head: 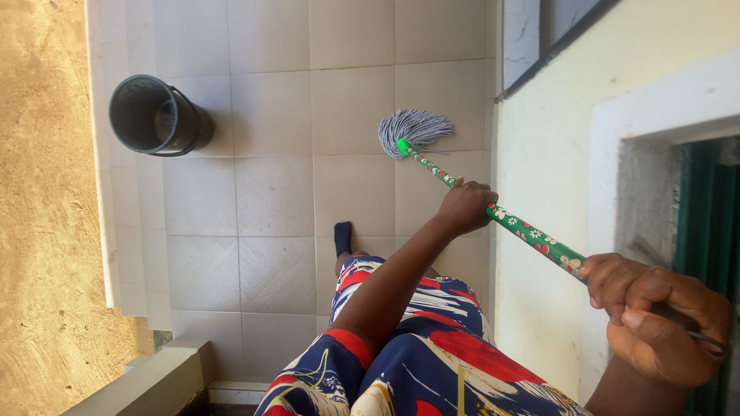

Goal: The person wrings out a mop in a bucket of soapy water and mops a tiled floor, periodically returning to the bucket to rinse and wring the mop head.

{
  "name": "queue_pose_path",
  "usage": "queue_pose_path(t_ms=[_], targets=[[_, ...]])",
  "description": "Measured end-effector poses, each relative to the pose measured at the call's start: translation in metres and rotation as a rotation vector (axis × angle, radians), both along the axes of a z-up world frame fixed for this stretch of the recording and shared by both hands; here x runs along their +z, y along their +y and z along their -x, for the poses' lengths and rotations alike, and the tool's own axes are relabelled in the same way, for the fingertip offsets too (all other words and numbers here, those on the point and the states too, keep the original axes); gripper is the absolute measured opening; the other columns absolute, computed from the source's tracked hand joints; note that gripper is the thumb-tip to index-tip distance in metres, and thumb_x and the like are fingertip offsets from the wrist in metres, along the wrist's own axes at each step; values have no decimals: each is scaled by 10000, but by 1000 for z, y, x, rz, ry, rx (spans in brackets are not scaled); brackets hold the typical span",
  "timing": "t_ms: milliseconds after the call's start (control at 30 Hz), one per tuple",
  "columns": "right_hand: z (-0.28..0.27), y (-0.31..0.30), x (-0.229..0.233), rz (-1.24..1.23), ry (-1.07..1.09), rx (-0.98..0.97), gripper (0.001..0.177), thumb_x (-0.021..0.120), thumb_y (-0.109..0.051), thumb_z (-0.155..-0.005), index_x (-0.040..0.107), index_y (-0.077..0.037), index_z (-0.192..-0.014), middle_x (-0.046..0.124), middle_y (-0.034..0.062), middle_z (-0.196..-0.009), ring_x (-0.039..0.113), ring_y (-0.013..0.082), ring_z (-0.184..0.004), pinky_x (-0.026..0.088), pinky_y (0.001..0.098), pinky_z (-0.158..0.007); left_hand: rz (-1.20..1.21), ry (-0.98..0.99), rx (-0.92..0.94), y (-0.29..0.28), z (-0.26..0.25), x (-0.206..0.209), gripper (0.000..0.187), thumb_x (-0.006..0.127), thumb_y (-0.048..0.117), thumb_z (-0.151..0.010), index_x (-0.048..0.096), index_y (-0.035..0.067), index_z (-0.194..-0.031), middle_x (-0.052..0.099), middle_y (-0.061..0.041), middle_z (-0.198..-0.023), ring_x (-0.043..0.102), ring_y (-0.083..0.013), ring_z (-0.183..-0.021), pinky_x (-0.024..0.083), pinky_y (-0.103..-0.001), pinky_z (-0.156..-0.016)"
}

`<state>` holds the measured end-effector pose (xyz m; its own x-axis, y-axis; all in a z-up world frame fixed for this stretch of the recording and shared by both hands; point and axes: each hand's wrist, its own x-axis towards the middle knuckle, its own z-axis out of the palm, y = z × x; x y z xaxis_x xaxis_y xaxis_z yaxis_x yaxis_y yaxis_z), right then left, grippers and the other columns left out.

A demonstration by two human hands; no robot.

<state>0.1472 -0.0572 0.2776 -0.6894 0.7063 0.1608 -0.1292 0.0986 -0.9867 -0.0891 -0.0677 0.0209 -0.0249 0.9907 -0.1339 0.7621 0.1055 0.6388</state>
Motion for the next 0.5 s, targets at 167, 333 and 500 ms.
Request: queue_pose_path(t_ms=[167,333,500], targets=[[55,-19,-5,23,31,68,66,562,-127,-735,507,-109,-702,485,72,-592,461,205,-565,461,498,-832,24,-46,26,-34,56,4,75,666,204,-848,710,144,-839,704,-38,-896,691,-278,-967,348,-634,-1144],[123,-62,-17,76,98,58,75,572,-71,-736,502,-92,-723,469,66,-554,443,196,-548,465,512,-881,64,2,19,-80,130,-3,87,669,220,-861,704,141,-851,707,-28,-922,687,-263,-1014,333,-637,-1155],[213,-114,-36,146,173,-52,100,564,-54,-761,500,-53,-684,452,83,-550,451,195,-545,476,487,-806,89,-16,60,-137,226,-13,98,703,219,-802,696,139,-859,699,-38,-932,674,-282,-1011,339,-653,-1110]])
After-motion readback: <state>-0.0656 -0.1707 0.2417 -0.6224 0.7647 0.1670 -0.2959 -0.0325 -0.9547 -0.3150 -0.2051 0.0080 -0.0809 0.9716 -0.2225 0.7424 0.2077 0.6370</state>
